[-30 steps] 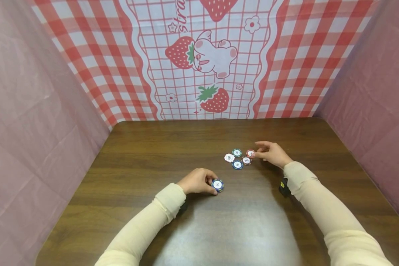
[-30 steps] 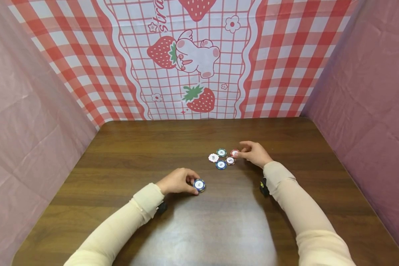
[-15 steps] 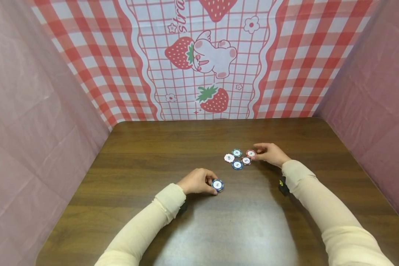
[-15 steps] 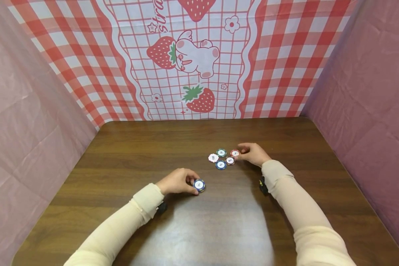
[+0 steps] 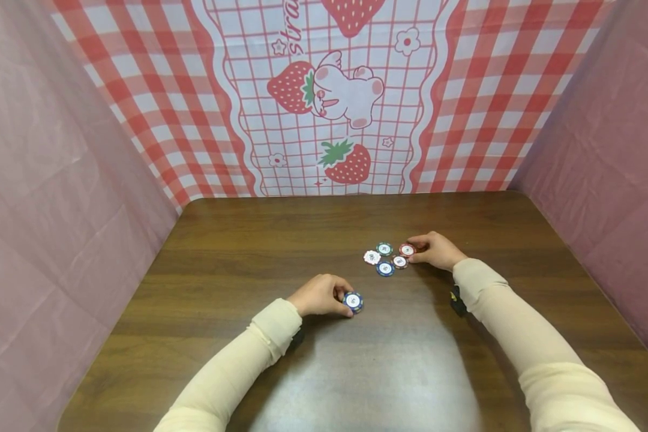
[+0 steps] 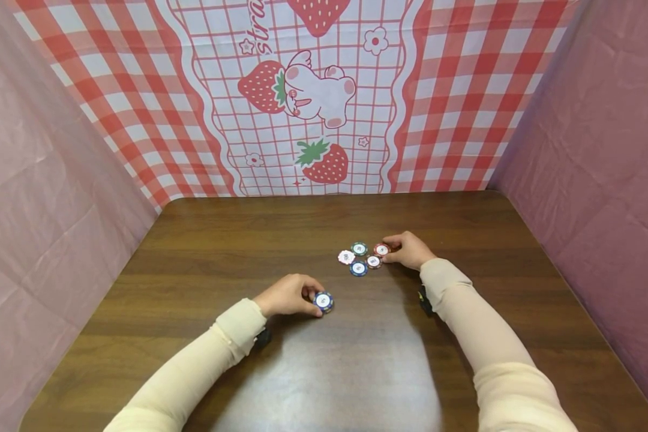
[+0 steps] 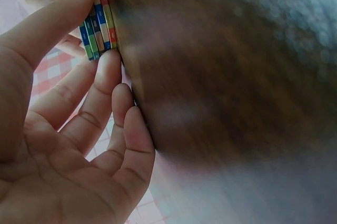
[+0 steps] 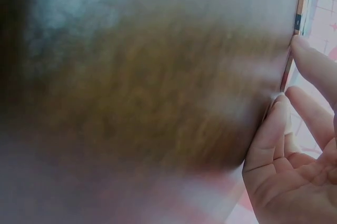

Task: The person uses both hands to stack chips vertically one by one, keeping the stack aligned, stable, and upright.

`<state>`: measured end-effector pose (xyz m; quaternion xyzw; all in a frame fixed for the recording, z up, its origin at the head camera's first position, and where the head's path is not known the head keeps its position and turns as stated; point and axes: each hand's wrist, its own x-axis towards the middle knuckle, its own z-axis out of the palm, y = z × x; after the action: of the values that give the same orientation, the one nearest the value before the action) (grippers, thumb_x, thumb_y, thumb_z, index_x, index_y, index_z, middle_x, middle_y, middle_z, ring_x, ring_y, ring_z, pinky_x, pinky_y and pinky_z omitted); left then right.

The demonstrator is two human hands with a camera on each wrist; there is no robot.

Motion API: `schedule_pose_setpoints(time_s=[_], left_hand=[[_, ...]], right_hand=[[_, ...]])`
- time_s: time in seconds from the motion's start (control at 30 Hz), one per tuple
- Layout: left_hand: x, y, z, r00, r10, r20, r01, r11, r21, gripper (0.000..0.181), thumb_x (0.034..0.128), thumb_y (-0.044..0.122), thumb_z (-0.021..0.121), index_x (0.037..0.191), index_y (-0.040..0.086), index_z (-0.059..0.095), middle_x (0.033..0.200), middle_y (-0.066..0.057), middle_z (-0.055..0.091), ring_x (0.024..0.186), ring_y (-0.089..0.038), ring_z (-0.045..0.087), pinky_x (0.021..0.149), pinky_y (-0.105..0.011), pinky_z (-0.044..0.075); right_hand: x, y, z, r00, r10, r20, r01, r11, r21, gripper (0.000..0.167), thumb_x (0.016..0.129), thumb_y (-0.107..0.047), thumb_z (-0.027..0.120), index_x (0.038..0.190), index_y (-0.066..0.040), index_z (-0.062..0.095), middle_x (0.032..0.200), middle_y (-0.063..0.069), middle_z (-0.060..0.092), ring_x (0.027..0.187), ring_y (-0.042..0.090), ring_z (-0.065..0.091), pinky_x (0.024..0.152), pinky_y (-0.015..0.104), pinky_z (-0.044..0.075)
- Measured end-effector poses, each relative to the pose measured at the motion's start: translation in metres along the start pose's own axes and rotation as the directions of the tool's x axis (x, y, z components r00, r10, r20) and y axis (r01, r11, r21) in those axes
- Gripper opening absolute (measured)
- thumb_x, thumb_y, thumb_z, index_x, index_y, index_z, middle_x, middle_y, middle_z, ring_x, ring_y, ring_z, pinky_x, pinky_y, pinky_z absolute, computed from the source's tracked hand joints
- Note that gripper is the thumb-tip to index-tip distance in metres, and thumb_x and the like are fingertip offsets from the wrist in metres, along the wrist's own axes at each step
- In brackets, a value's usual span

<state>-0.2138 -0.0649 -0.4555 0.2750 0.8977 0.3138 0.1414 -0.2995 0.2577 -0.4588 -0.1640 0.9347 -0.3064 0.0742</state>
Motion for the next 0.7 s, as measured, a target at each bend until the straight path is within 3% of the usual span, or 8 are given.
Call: schedule_pose_setpoints(time_s=[0.33,0.7], left_hand=[[-0.0002,-0.0001,0.0000,1.000,-0.002,-0.003,0.002,1.000,-0.008,0.036,0.0694,0.023,0.088,0.100,0.012,0.073,0.075,0.007,0.060,0.069,-0.004,0.051,0.066,-0.020,0.042],[-0.0006,0.0003,0.0000,1.000,0.003,-0.007,-0.003,1.000,-0.006,0.036,0.0693,0.022,0.088,0.100,0.012,0.073,0.076,0.006,0.061,0.069,-0.004,0.051,0.066,-0.020,0.042]], right_hand=[[0.0014,-0.0033,-0.0007,1.000,-0.018,0.003,0.018,1.000,-0.003,0.045,0.083,-0.013,0.076,0.123,0.004,0.064,0.105,0.020,0.069,0.091,0.023,0.056,0.080,0.033,0.044],[0.0042,-0.0034,0.0007,1.000,0.016,-0.010,-0.016,0.999,-0.031,0.038,0.083,-0.016,0.078,0.116,0.001,0.070,0.093,0.012,0.066,0.083,0.019,0.049,0.074,0.030,0.041]])
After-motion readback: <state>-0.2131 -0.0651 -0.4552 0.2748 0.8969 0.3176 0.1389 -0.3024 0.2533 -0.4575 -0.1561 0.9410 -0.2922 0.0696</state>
